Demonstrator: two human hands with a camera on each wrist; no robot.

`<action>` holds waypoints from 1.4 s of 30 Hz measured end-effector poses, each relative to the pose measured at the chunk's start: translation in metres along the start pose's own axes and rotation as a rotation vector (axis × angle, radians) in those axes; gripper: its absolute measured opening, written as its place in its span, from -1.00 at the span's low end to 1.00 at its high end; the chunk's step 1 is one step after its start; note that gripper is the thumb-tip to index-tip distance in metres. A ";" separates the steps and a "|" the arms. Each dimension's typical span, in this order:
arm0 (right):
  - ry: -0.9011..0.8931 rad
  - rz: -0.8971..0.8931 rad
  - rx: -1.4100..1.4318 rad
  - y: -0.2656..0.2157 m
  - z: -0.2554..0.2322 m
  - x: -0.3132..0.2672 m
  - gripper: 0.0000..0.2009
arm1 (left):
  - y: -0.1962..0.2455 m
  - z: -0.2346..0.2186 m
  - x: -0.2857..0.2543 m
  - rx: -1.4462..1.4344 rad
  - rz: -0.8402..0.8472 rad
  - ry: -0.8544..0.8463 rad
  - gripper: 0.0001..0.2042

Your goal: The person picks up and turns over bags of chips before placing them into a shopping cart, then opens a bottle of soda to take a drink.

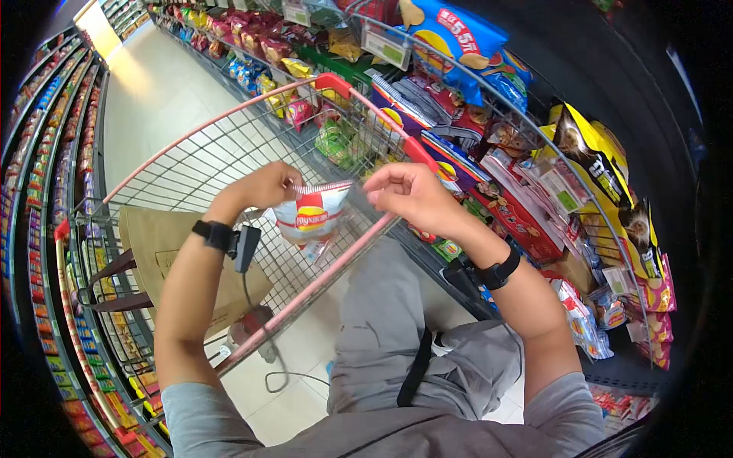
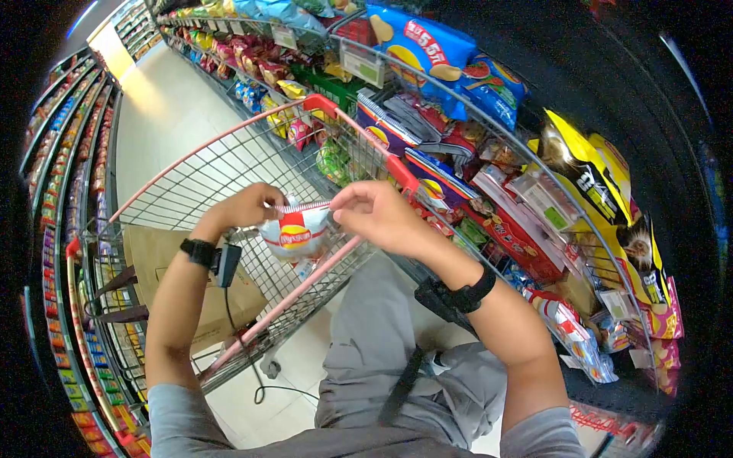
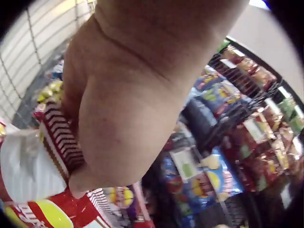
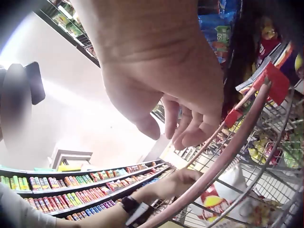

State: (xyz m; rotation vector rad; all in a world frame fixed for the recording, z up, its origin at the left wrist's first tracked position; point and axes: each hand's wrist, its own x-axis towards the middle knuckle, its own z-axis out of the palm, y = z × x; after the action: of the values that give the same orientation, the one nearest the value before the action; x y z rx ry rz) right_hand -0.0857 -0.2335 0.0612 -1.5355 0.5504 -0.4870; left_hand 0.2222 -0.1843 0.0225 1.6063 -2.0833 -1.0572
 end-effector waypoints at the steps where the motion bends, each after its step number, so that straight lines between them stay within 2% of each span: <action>1: 0.025 -0.041 0.001 0.004 -0.003 -0.005 -0.64 | 0.024 -0.010 -0.003 0.027 0.019 0.038 -0.90; 4: 0.279 -0.202 -0.174 0.000 -0.007 -0.026 -0.40 | 0.111 -0.035 -0.018 0.174 0.085 0.175 -0.90; 5: 0.235 -0.192 -0.206 -0.002 -0.013 -0.034 -0.18 | 0.141 -0.039 -0.024 0.187 0.078 0.208 -0.89; 6: 0.258 -0.261 -0.221 -0.005 -0.016 -0.043 -0.14 | 0.166 -0.040 -0.031 0.202 0.101 0.267 -0.88; 7: 0.281 -0.327 -0.236 -0.007 -0.015 -0.052 -0.11 | 0.183 -0.035 -0.033 0.140 0.231 0.400 -0.89; 9: 0.311 -0.410 -0.240 -0.016 -0.013 -0.073 0.00 | 0.228 -0.032 -0.044 0.124 0.295 0.423 -0.89; 11: 0.276 -0.362 -0.199 -0.027 -0.018 -0.102 -0.03 | 0.258 -0.019 -0.047 0.103 0.358 0.436 -0.89; 13: 0.240 -0.408 -0.277 -0.042 -0.026 -0.134 -0.13 | 0.283 0.002 -0.043 0.075 0.417 0.432 -0.88; 15: 0.227 -0.310 -0.149 -0.032 -0.032 -0.169 -0.21 | 0.302 0.021 -0.030 0.012 0.406 0.333 -0.88; 16: 0.217 -0.262 -0.085 -0.025 -0.033 -0.186 -0.26 | 0.304 0.033 -0.019 -0.039 0.414 0.280 -0.88; 17: 0.269 -0.289 -0.072 -0.015 -0.034 -0.200 -0.34 | 0.303 0.048 -0.006 -0.107 0.443 0.271 -0.87; 18: 0.314 -0.239 -0.028 -0.006 -0.035 -0.215 -0.36 | 0.304 0.061 0.006 -0.217 0.378 0.198 -0.86; 20: 0.406 -0.138 0.070 0.015 -0.037 -0.246 -0.40 | 0.302 0.096 0.031 -0.414 0.434 0.269 -0.72; 22: 0.550 -0.094 0.139 0.042 -0.039 -0.276 -0.44 | 0.297 0.145 0.051 -0.663 0.467 0.446 -0.52; 24: 0.719 -0.055 0.235 0.061 -0.037 -0.303 -0.46 | 0.274 0.200 0.063 -0.751 0.431 0.323 -0.27; 25: 0.778 -0.083 0.306 0.073 -0.036 -0.315 -0.49 | 0.271 0.231 0.065 -0.861 0.437 0.184 -0.21; 27: 0.846 -0.079 0.304 0.085 -0.030 -0.336 -0.51 | 0.260 0.284 0.062 -0.799 0.320 -0.006 -0.27; 29: 0.867 -0.016 0.272 0.091 -0.027 -0.357 -0.47 | 0.264 0.314 0.056 -0.886 0.149 -0.129 -0.31; 30: 0.872 -0.001 0.292 0.094 -0.024 -0.367 -0.44 | 0.266 0.324 0.054 -0.925 0.059 -0.186 -0.34; 33: 0.880 0.043 0.391 0.105 -0.020 -0.385 -0.34 | 0.271 0.335 0.055 -0.963 0.033 -0.187 -0.40; 39: 0.916 0.037 0.428 0.107 -0.016 -0.371 -0.43 | 0.262 0.329 0.049 -0.960 0.079 -0.178 -0.36; 42: 0.880 0.047 0.457 0.106 -0.018 -0.358 -0.48 | 0.259 0.318 0.041 -0.922 0.100 -0.110 -0.33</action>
State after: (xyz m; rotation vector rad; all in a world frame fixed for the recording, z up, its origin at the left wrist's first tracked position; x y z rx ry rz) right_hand -0.3840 -0.0300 -0.0337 -0.8142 1.0532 -1.1773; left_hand -0.1739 -0.0800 -0.0192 0.9714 -1.3365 -1.7349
